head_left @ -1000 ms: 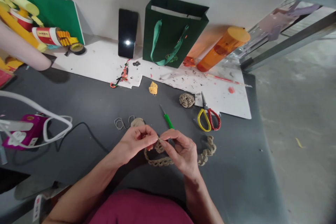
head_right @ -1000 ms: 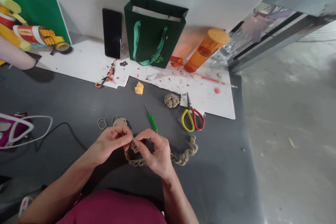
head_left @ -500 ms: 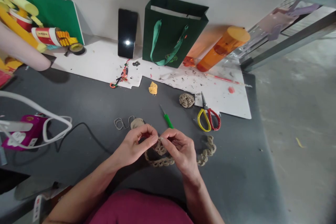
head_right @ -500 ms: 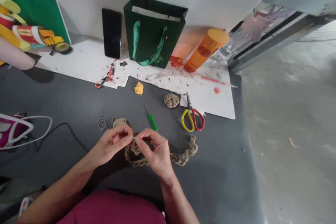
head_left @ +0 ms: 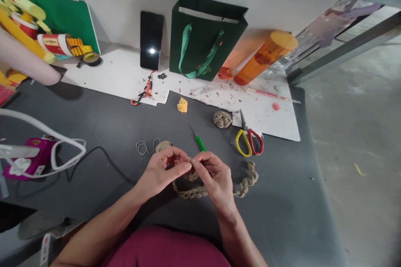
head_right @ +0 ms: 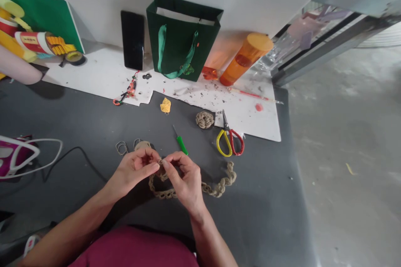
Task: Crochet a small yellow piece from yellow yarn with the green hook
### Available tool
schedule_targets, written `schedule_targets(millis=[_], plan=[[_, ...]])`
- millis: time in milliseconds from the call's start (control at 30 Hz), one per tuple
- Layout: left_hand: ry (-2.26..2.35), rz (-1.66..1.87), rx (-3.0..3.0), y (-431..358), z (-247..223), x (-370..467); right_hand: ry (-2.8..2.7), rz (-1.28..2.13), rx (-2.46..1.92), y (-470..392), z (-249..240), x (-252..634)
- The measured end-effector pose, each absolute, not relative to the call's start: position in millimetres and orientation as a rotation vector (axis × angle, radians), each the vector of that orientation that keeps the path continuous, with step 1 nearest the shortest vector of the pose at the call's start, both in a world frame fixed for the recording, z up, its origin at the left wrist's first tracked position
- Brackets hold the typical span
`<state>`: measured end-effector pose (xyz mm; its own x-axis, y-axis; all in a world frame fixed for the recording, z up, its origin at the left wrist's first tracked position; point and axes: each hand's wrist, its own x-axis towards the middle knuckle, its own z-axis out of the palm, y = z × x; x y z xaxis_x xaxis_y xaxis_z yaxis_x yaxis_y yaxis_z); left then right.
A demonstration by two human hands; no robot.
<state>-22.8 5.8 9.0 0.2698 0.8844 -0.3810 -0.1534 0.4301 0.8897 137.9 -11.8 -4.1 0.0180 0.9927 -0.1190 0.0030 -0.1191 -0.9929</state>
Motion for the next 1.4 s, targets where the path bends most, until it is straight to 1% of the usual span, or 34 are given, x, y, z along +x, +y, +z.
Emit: schedule_targets(millis=[333,500,667,833,967,1200,1400], plan=[[1.014,0.895,0.692,5,10,-16,-1.064,1.235,-1.324,-14,-7,130],[1.098,0.942,0.698,3,4,-15,-1.063,1.195,-1.312,-15,-8,129],[1.099,0.926,0.724,2,1,-17,-1.059,1.276,-1.216,-15,-8,129],[1.098,0.903,0.736,3,5,-17,-1.054,1.176,-1.153,-13,-16,129],[1.101,0.920,0.734,2,7,-16,-0.986,1.235,-1.232,-15,-21,128],[1.052,0.943,0.857,2,7,-17,-0.969,1.356,-1.226,-16,-22,125],[1.051,0.875,0.849,5,5,-22,-0.973,1.330,-1.207,-17,-22,124]])
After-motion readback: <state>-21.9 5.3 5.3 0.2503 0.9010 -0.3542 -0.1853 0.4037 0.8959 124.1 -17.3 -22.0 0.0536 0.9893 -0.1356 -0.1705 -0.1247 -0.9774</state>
